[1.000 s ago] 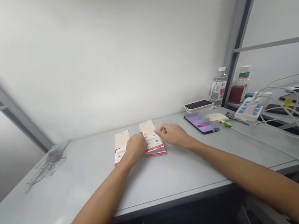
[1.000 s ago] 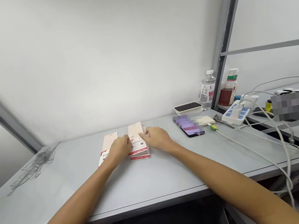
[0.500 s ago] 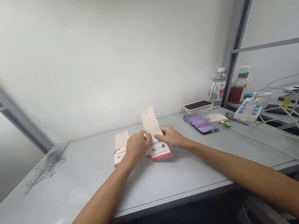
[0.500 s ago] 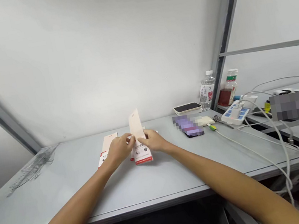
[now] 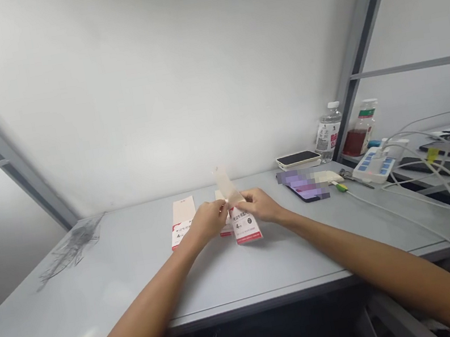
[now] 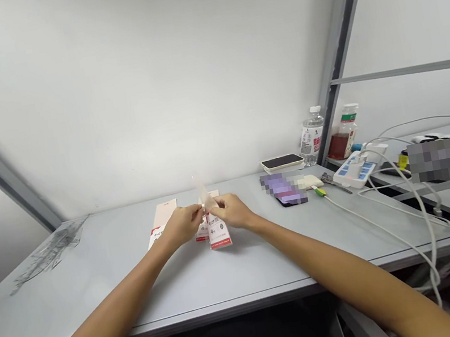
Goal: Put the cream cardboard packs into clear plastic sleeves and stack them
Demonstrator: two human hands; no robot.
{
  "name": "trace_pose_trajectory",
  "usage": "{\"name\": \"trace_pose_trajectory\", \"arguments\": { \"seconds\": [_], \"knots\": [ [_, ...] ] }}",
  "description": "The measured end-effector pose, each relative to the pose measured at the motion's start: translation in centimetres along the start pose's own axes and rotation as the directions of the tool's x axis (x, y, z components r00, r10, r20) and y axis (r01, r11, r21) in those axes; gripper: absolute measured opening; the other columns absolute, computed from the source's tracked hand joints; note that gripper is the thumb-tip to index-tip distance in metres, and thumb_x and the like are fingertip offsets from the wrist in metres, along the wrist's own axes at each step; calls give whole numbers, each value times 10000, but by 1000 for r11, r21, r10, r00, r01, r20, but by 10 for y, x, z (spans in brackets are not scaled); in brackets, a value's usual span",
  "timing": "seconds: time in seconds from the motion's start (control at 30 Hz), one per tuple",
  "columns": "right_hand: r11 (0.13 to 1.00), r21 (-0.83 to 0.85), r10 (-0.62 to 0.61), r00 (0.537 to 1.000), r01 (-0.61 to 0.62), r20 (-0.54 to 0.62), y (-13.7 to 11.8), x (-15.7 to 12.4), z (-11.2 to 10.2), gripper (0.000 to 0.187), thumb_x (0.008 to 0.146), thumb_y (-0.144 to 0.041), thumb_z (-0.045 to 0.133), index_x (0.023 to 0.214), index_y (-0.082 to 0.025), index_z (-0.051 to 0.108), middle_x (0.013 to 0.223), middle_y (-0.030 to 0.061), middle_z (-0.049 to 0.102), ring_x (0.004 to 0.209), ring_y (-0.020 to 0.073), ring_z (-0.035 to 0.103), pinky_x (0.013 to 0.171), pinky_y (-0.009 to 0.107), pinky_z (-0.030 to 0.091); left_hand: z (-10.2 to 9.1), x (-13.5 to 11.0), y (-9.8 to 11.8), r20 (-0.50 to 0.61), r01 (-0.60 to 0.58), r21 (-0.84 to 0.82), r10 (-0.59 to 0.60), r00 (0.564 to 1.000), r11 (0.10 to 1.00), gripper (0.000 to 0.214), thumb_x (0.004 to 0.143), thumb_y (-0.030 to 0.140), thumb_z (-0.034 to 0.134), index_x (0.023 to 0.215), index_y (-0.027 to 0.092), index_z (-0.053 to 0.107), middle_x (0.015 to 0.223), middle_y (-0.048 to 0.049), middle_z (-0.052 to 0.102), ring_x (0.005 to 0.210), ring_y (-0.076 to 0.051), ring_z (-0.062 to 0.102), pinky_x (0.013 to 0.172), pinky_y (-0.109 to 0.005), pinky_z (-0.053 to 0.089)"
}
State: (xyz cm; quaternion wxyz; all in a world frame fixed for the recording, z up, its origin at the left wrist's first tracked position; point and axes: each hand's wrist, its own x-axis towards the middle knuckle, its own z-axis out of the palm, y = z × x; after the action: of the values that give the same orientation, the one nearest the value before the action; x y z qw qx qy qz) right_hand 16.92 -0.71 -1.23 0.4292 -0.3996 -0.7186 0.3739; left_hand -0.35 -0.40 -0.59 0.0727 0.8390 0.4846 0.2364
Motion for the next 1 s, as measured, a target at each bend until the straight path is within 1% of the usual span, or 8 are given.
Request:
{"name": "trace_pose_trajectory", "arguments": {
  "seconds": [0.23, 0.47, 0.57, 0.63, 0.7, 0.83, 0.9, 1.0],
  "knots": [
    [999, 42, -32, 999, 33, -26, -4, -3, 8, 222, 763, -311, 496, 625, -158, 578, 575, -2, 562, 533, 131, 524, 485, 236, 389, -1, 1, 10, -75, 137, -44, -140, 987, 990, 301, 809, 346, 375, 601, 189, 525, 536, -22, 555, 464, -128, 456, 459, -250, 244],
    [993, 113, -25, 1000, 27, -19, -8, -7, 15, 196, 759, -311, 502, 697, -157, 605, 640, 16, 613, 577, 150, 567, 502, 244, 411, -4, 6, 0, -95, 206, -233, -233, 968, 950, 244, 756, 280, 411, 574, 169, 529, 561, -14, 601, 514, -119, 528, 487, -222, 341],
    [991, 128, -41, 996, 50, -75, -12, -7, 15, 198, 766, -331, 510, 729, -158, 599, 658, 12, 610, 591, 148, 566, 517, 246, 419, -6, 5, -3, -96, 204, -313, -244, 965, 928, 252, 794, 347, 407, 867, 178, 579, 627, -7, 629, 563, -136, 581, 533, -229, 396],
    [984, 171, -30, 993, 49, -112, -13, -6, 13, 207, 768, -349, 518, 755, -156, 592, 682, 15, 611, 614, 150, 572, 536, 250, 432, -7, 4, -3, -153, 176, -317, -233, 960, 932, 369, 803, 373, 423, 1131, 208, 463, 764, -5, 650, 565, -129, 583, 544, -238, 412],
    [974, 225, 13, 991, 17, -130, -13, -4, 11, 234, 768, -377, 528, 789, -153, 590, 705, 23, 620, 642, 161, 587, 559, 261, 449, -6, 3, -2, -231, 89, -287, -159, 960, 954, 458, 808, 338, 432, 1244, 238, 333, 975, -30, 626, 594, -115, 583, 562, -245, 426],
    [956, 293, 65, 988, -20, -143, -9, -1, 9, 308, 759, -434, 557, 866, -148, 594, 763, 45, 649, 690, 188, 612, 603, 293, 478, -5, 4, -4, -284, -49, -158, 2, 959, 986, 262, 810, 217, 387, 1044, 240, 502, 1208, -55, 499, 743, -124, 583, 620, -261, 444],
    [950, 313, 52, 989, -7, -135, -6, -1, 9, 331, 759, -453, 562, 881, -147, 595, 791, 56, 659, 709, 197, 620, 621, 307, 487, -5, 5, -8, -287, 1, -172, -51, 957, 985, 203, 800, 192, 370, 880, 219, 554, 1175, -46, 514, 801, -144, 574, 661, -280, 452],
    [936, 351, 9, 993, 33, -117, -3, 0, 10, 349, 768, -457, 560, 953, -162, 576, 857, 62, 667, 750, 200, 631, 657, 320, 501, -6, 8, -12, -162, 119, -438, -208, 965, 891, 211, 815, 255, 356, 825, 193, 558, 1045, -61, 567, 840, -176, 573, 644, -295, 477]
  ]
}}
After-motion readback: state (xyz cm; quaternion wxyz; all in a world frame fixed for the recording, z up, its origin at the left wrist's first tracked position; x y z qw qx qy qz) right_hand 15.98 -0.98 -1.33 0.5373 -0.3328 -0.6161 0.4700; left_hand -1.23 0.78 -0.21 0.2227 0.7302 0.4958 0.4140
